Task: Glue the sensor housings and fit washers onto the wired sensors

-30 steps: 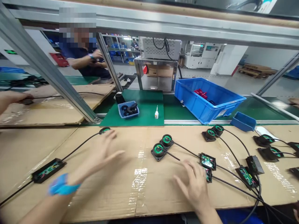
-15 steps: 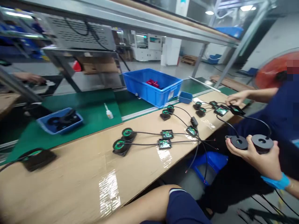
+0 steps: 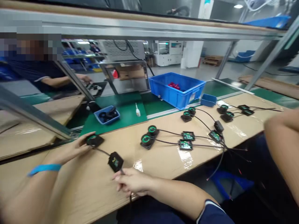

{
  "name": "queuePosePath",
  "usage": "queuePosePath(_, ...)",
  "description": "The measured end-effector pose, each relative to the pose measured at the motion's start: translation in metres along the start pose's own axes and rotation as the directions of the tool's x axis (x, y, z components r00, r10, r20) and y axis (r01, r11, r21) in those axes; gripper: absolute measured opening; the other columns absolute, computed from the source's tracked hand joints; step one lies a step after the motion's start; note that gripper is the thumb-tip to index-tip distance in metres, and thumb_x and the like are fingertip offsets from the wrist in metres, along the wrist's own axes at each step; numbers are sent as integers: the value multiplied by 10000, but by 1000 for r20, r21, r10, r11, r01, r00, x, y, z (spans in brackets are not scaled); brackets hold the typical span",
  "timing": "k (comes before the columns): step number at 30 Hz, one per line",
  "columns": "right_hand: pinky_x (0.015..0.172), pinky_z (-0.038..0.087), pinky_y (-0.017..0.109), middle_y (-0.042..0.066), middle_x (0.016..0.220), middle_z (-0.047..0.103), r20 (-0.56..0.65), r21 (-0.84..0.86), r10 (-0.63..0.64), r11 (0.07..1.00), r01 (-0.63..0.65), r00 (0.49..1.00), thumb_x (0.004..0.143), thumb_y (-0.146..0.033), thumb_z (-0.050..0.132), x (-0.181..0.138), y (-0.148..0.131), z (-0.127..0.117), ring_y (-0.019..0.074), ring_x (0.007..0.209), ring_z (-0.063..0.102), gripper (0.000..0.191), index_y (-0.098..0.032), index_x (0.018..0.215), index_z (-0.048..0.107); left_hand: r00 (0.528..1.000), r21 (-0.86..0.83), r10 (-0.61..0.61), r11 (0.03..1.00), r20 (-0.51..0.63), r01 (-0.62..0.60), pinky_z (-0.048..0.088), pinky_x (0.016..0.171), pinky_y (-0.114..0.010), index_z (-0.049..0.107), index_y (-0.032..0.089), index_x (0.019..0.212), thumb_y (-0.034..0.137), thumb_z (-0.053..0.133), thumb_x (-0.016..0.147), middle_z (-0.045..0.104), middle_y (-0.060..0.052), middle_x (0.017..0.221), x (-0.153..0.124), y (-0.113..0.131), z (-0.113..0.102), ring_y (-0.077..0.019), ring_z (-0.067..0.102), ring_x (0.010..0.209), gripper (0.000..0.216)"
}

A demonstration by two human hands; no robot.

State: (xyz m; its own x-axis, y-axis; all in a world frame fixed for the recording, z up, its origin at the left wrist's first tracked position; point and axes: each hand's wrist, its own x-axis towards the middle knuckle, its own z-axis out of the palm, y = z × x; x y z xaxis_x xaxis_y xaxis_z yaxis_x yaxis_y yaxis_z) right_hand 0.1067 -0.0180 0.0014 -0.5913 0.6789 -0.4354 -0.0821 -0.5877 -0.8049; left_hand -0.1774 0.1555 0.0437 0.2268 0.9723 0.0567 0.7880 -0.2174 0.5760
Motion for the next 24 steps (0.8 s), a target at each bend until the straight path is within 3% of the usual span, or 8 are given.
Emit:
queuePosePath(2,447,235,177,-86,715,497,14,-50,-45,998,46,999,1022,-389,543,-9,-11,-19,40,449,240,271,-192,1208,557,999,-22,-3,1000,35,4,614,886,-389,612,172,1268,828,659,703,738,-109,1175,11,-7,8,-305,721,1026,867)
queuePosePath(5,450,225,192,-73,700,525,3,-160,-106,982,105,994,1000,-492,571,-35,-28,-49,49,452,238,357,-180,1173,591,999,-30,18,999,43,-17,603,925,-448,569,160,1263,870,611,677,729,-145,1187,14,-4,27,-350,715,1072,921)
queuePosePath(8,494,275,212,-42,678,561,-96,-320,-201,934,161,975,958,-592,632,-88,-39,-84,75,499,343,430,-177,1064,672,992,-50,95,995,82,-91,567,1023,-495,551,180,1294,815,619,742,704,-156,1267,-13,12,49,-370,687,1186,844)
queuePosePath(10,604,363,229,-11,701,572,-213,-433,-289,884,175,933,965,-595,640,-133,-38,-108,115,640,480,422,-178,934,702,976,-88,170,983,137,-159,545,1078,-487,539,210,1355,727,631,820,674,-145,1347,-42,29,67,-349,661,1255,749)
queuePosePath(12,675,406,260,11,734,598,-312,-547,-332,829,117,890,987,-575,616,-175,-30,-132,149,706,536,408,-189,891,708,953,-136,241,966,183,-219,530,1110,-472,547,255,1381,633,654,874,664,-117,1372,-68,51,86,-324,650,1278,641)
queuePosePath(15,722,472,319,47,794,694,-408,-787,-338,601,-138,848,1026,-581,506,-216,-13,-166,213,751,641,444,-218,889,722,912,-219,337,932,232,-289,529,1118,-454,592,324,1366,548,720,883,654,-81,1363,-85,88,115,-301,642,1272,547)
queuePosePath(19,744,544,351,54,869,751,-461,-868,-496,426,-257,736,1011,-573,513,-224,3,-207,247,813,714,415,-245,880,730,895,-265,399,901,200,-343,441,1204,-530,625,333,1337,516,808,825,526,-104,1478,-70,119,146,-348,491,1424,574)
queuePosePath(24,914,565,452,113,991,748,-427,-904,-713,344,-254,555,963,-603,514,-188,-5,-255,294,972,712,437,-222,955,727,923,-202,371,916,102,-346,392,1202,-632,590,303,1352,564,803,818,422,-142,1527,-49,129,170,-403,390,1471,631)
